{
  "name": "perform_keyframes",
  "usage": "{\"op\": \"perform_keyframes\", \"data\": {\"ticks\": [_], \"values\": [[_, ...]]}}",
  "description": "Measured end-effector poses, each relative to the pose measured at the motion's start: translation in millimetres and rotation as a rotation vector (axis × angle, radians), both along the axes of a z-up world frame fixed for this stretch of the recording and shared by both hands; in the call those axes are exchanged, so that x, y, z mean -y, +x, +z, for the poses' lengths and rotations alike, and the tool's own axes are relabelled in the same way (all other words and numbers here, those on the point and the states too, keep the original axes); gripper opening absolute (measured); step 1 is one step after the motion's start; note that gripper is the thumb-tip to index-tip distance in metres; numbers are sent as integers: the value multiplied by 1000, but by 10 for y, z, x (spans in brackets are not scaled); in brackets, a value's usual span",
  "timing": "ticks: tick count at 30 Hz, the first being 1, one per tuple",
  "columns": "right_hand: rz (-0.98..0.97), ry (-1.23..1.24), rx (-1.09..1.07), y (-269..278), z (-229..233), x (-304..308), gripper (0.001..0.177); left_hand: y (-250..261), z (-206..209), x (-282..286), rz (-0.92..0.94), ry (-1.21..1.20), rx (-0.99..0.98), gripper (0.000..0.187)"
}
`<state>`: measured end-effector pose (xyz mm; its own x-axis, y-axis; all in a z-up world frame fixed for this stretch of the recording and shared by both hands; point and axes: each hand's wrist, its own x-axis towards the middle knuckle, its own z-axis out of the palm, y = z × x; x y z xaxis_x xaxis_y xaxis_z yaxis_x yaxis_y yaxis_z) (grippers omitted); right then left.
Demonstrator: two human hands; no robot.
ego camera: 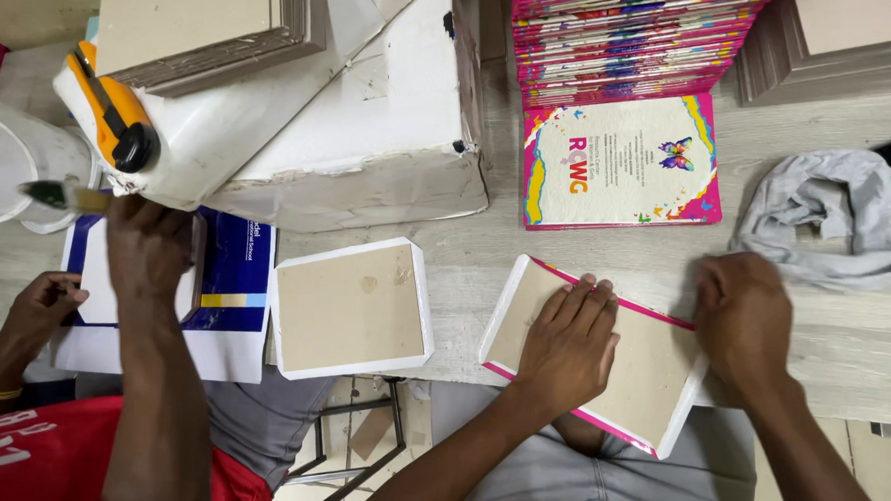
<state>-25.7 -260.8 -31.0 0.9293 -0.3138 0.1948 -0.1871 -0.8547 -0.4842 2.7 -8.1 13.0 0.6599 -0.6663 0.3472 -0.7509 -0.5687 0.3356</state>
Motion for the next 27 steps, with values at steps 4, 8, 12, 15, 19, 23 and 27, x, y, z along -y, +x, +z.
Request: {"op": "perform_keyframes", "data": {"ticks": [4,8,12,15,19,23,27], "values": [[286,224,3,180,122,-421,22,3,16,15,14,0,-7,49],[395,57,-143,20,149,-326,24,26,13,25,19,-7,-11,43],[342,-5,-406,-14,259,-116,29,25,-50,7,30,22,3,42],[466,190,-206,446,314,-464,27,47,-46,-8,14,16,1,41],[436,210,-261,372,207,-441,4,44,-35,36,41,-10,-15,36],[357,114,-280,-78,307,-100,13,19,-86,45,59,25,-11,41],[293,-69,-609,-190,355,82,20,1,-31,33,35,-6,6,43]]}}
